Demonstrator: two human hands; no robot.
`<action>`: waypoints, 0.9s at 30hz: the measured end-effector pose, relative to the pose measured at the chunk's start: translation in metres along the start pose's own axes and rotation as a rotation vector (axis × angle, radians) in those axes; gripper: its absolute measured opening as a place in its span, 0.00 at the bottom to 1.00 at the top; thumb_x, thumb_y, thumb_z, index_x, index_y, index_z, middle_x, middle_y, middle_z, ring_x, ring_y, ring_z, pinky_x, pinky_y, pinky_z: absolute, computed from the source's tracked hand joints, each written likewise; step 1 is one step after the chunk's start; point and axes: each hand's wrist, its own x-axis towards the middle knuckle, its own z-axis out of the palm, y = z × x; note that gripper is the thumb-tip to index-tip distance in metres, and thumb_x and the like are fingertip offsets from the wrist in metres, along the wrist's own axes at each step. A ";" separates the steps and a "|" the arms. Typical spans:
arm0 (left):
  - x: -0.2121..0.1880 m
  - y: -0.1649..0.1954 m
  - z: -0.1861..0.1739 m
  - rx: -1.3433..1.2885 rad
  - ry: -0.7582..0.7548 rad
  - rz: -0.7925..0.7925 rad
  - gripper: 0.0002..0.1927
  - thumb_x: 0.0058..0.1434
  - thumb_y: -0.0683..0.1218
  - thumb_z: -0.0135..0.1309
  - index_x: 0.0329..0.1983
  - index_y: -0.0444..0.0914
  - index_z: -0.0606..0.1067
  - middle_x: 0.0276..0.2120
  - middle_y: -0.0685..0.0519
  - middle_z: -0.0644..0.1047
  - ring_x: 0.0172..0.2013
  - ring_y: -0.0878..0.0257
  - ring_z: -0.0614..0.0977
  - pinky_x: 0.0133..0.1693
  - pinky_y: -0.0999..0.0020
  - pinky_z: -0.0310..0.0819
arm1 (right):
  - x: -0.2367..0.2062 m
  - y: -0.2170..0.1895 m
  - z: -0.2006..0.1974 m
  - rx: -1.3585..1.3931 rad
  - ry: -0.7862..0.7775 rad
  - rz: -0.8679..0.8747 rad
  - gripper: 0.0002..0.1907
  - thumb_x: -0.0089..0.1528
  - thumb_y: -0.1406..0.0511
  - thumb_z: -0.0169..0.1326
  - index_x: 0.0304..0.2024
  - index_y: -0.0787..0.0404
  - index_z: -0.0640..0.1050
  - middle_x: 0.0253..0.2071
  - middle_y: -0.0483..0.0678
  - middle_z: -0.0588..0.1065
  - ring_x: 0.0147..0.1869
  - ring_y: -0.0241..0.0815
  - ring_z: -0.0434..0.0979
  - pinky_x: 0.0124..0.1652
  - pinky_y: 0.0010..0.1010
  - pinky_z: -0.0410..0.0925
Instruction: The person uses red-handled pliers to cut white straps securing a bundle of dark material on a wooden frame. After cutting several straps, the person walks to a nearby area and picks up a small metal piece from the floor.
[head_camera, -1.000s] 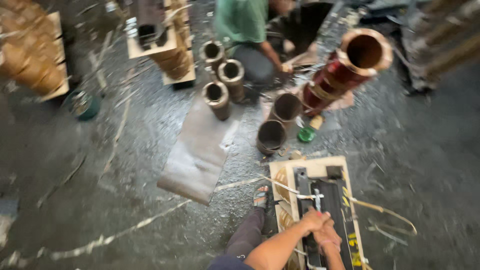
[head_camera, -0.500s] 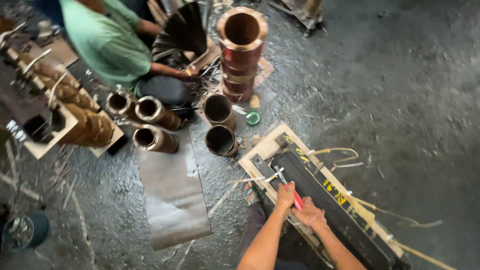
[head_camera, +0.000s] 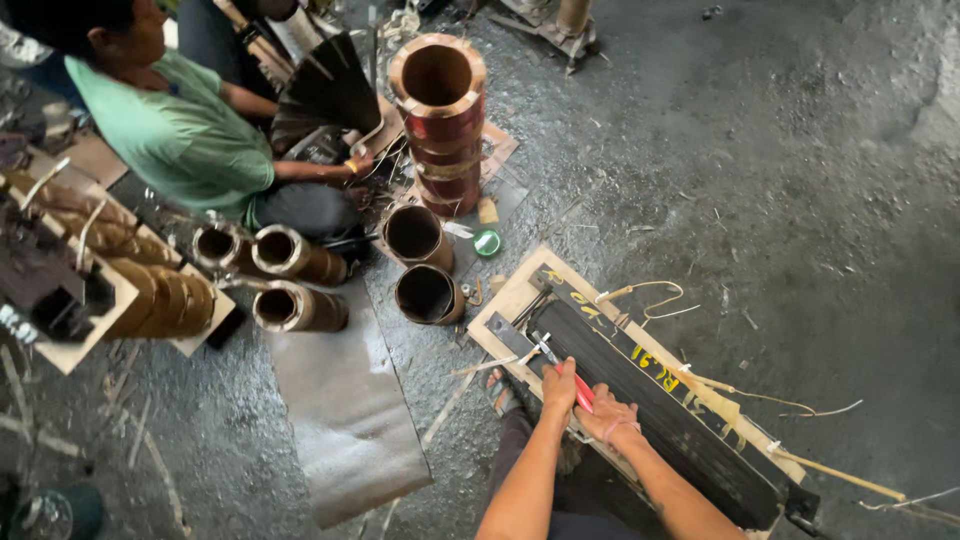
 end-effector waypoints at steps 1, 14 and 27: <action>-0.001 -0.001 0.000 -0.005 0.004 -0.019 0.32 0.63 0.62 0.52 0.56 0.31 0.67 0.50 0.33 0.77 0.54 0.42 0.80 0.55 0.55 0.72 | 0.000 -0.001 0.000 0.020 0.008 -0.001 0.40 0.59 0.40 0.47 0.65 0.56 0.60 0.66 0.53 0.70 0.69 0.55 0.72 0.68 0.57 0.55; -0.015 -0.075 -0.130 0.719 -0.154 0.415 0.28 0.62 0.66 0.54 0.47 0.39 0.83 0.45 0.39 0.84 0.47 0.41 0.85 0.51 0.50 0.78 | 0.019 -0.031 0.012 0.094 0.119 -0.098 0.43 0.56 0.41 0.50 0.61 0.67 0.65 0.44 0.65 0.75 0.45 0.62 0.76 0.43 0.49 0.69; -0.148 -0.244 -0.266 0.294 0.406 -0.345 0.22 0.65 0.54 0.56 0.57 0.37 0.77 0.59 0.39 0.75 0.60 0.42 0.76 0.60 0.49 0.71 | 0.030 -0.053 0.016 0.207 0.155 -0.124 0.43 0.55 0.50 0.63 0.52 0.81 0.63 0.20 0.60 0.71 0.18 0.53 0.69 0.19 0.43 0.63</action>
